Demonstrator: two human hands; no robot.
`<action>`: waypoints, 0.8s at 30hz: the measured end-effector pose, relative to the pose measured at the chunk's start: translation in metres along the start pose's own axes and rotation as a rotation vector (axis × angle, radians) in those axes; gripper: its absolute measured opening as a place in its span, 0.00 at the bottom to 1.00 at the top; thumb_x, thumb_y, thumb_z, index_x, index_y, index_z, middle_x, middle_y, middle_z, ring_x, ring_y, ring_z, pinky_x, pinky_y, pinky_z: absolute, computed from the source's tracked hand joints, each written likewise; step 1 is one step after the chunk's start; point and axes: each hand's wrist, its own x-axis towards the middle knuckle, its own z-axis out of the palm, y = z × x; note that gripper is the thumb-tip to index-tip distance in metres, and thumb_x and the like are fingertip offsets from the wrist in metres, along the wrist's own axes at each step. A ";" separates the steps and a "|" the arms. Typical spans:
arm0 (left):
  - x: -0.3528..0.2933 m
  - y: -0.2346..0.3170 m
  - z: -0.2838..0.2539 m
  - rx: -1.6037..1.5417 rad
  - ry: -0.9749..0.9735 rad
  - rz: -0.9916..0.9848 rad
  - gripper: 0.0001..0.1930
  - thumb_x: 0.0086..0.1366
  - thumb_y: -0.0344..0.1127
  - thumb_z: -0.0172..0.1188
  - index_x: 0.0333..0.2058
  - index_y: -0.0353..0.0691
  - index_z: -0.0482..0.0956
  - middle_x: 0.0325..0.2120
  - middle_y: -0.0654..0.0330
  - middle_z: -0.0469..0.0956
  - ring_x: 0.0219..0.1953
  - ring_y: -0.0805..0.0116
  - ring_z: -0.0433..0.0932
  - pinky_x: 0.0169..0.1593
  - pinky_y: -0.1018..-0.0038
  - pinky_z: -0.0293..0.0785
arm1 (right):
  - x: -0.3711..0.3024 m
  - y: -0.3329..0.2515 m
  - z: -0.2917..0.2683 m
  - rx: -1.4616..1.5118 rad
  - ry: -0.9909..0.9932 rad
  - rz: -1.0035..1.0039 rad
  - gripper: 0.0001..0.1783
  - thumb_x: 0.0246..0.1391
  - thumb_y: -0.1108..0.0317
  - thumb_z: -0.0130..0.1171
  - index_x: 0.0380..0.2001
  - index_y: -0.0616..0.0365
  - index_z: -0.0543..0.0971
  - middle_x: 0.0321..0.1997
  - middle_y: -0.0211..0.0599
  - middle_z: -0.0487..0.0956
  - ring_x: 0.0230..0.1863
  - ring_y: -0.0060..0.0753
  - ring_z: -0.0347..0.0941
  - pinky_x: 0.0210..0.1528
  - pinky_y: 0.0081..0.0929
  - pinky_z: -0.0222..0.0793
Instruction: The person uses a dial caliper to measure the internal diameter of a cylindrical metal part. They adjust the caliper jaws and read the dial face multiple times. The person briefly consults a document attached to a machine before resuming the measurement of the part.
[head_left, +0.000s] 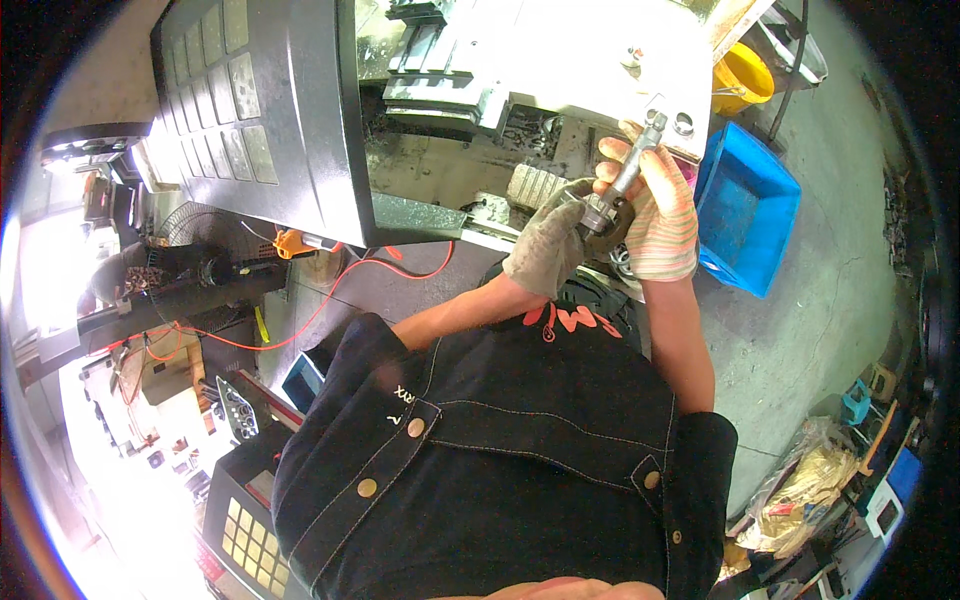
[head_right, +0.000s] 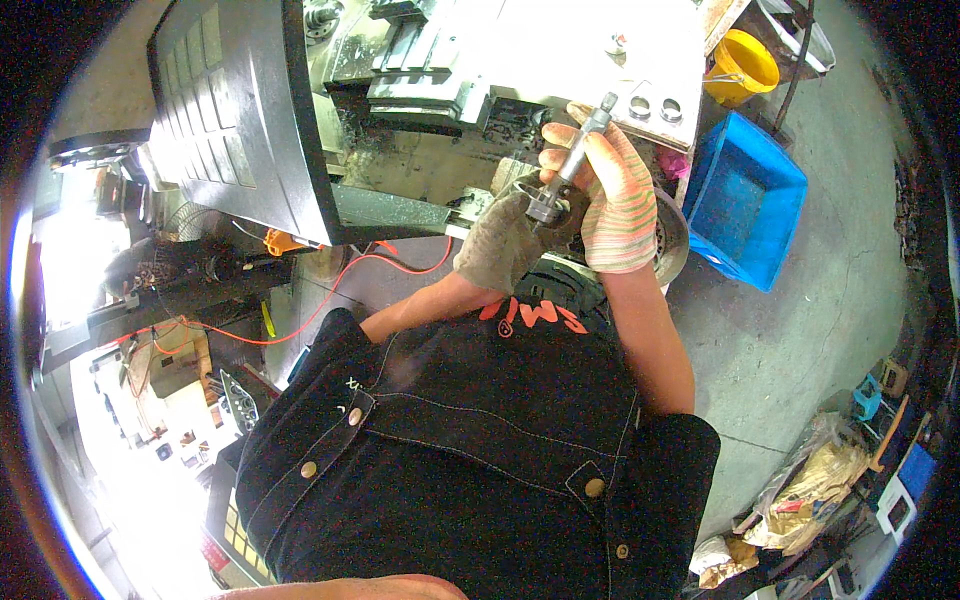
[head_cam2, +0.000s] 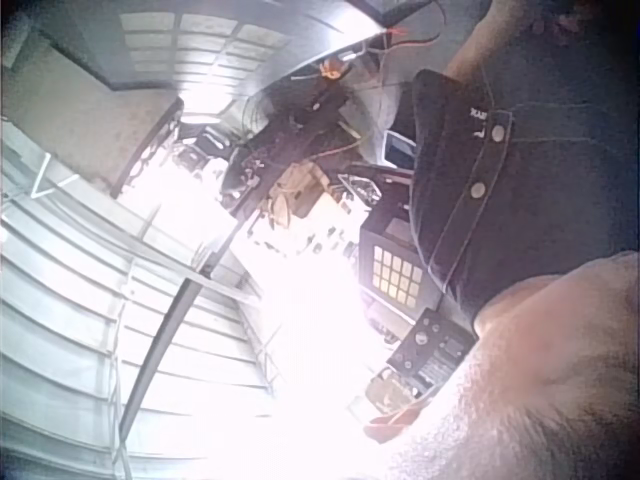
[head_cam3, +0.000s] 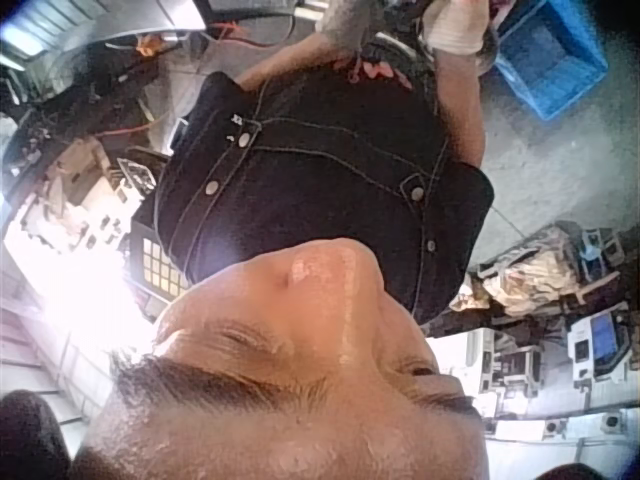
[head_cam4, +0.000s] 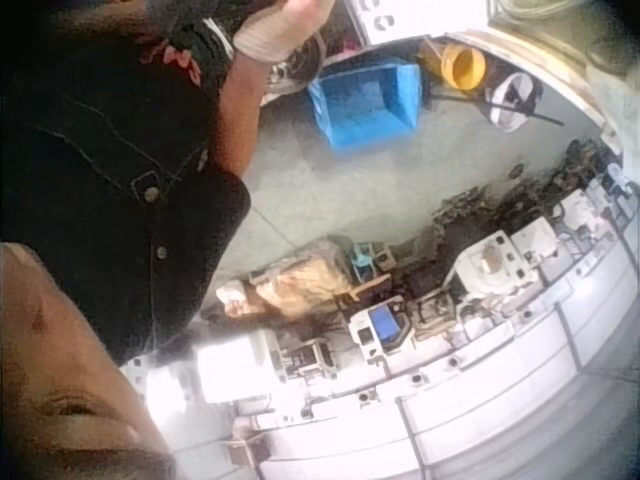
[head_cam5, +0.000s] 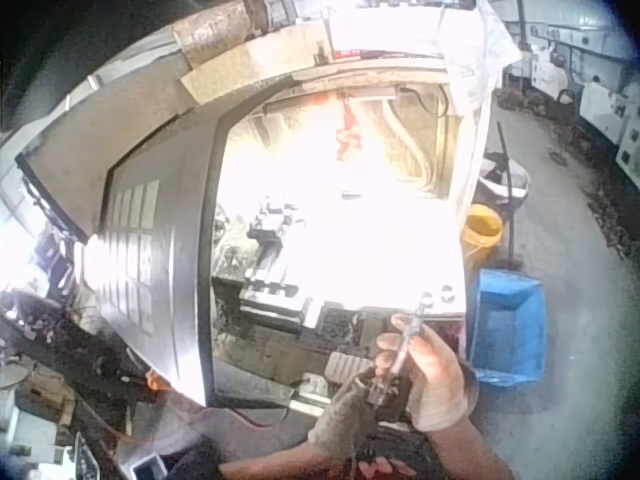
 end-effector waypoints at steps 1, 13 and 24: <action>0.000 0.000 -0.001 0.003 -0.006 0.002 0.23 0.62 0.35 0.48 0.54 0.31 0.57 0.46 0.51 0.67 0.48 0.61 0.70 0.55 0.61 0.67 | 0.000 0.000 -0.001 0.008 -0.002 0.003 0.22 0.56 0.60 0.48 0.49 0.64 0.68 0.41 0.46 0.77 0.33 0.33 0.75 0.36 0.29 0.72; -0.001 0.000 0.002 -0.072 -0.041 0.000 0.21 0.62 0.33 0.47 0.52 0.31 0.58 0.46 0.51 0.67 0.47 0.62 0.71 0.54 0.62 0.68 | -0.001 0.000 -0.001 0.032 -0.021 0.010 0.23 0.55 0.59 0.49 0.50 0.64 0.68 0.41 0.47 0.77 0.33 0.32 0.75 0.37 0.28 0.71; -0.002 0.000 0.005 -0.011 -0.016 0.015 0.21 0.63 0.34 0.47 0.52 0.31 0.59 0.46 0.51 0.67 0.48 0.61 0.71 0.55 0.61 0.67 | -0.001 -0.001 -0.002 0.028 -0.028 0.020 0.23 0.55 0.59 0.48 0.50 0.64 0.68 0.41 0.46 0.76 0.33 0.32 0.75 0.37 0.29 0.71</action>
